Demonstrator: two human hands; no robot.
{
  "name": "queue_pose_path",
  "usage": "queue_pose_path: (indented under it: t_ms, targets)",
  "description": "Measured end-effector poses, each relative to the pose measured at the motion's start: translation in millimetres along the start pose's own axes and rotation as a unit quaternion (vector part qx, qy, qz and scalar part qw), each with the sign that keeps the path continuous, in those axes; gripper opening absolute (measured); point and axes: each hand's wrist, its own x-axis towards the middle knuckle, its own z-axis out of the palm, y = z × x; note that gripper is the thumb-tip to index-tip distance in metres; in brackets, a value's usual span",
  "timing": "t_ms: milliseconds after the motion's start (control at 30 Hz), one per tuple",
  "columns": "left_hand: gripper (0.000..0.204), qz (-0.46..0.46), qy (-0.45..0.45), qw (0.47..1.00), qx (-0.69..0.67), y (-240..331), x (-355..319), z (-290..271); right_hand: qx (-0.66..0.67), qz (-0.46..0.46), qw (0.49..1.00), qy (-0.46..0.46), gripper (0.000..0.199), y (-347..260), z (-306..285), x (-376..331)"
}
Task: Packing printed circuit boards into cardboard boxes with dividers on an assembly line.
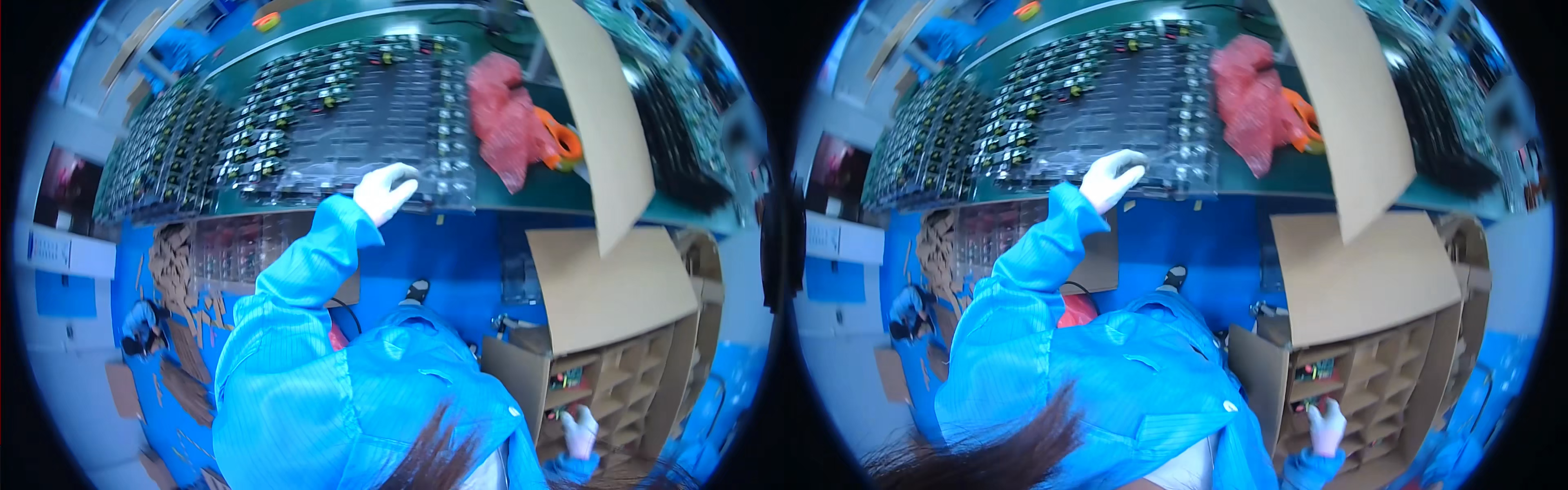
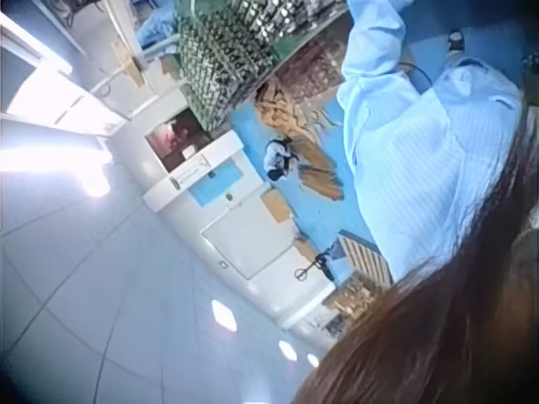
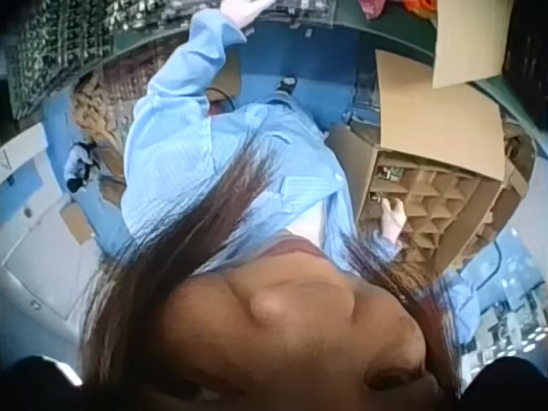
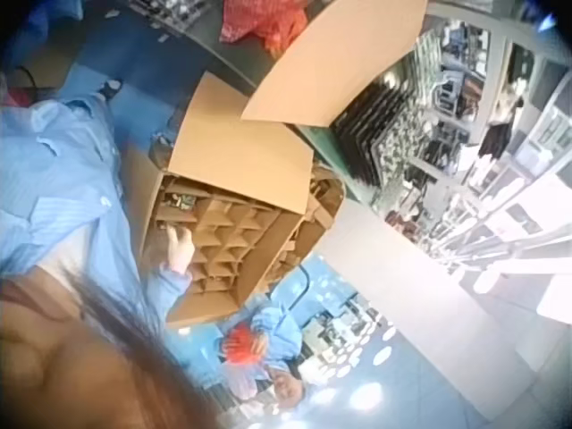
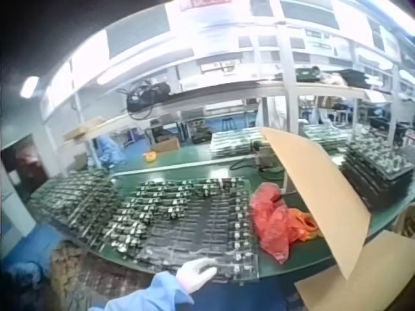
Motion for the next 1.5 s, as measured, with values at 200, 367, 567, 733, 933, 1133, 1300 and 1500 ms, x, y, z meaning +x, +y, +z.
queue_pose_path:
  t_ms: [200,367,567,733,933,1133,1300,1500]
  targets:
    - [0.028,-0.05,0.284,0.927,0.24,-109,107,-105,0.047,-0.099,0.988,0.105,0.011,-236,-95,64]
    - [0.045,-0.195,0.437,0.877,0.035,-204,166,-145,0.016,-0.336,0.941,0.029,0.016,-418,-37,144]
    - [0.046,-0.22,0.373,0.901,-0.024,-196,186,-136,0.334,-0.247,0.891,-0.181,0.028,-588,72,310]
    - [0.053,-0.219,0.447,0.864,-0.075,-201,183,-124,0.288,-0.244,0.926,-0.011,0.047,-690,199,437]
    - [0.045,-0.219,0.444,0.861,-0.115,-179,167,-121,0.281,-0.114,0.946,0.111,0.045,-741,247,451]
    - [0.038,-0.164,0.468,0.824,-0.274,-152,159,-115,0.495,-0.051,0.863,0.084,0.04,-742,276,477]
    - [0.038,-0.063,0.509,0.742,-0.432,-134,146,-126,0.697,-0.009,0.717,0.014,0.027,-753,260,454]
    - [0.037,0.03,0.419,0.721,-0.552,-108,116,-131,0.802,-0.09,0.588,-0.058,0.02,-720,203,405]
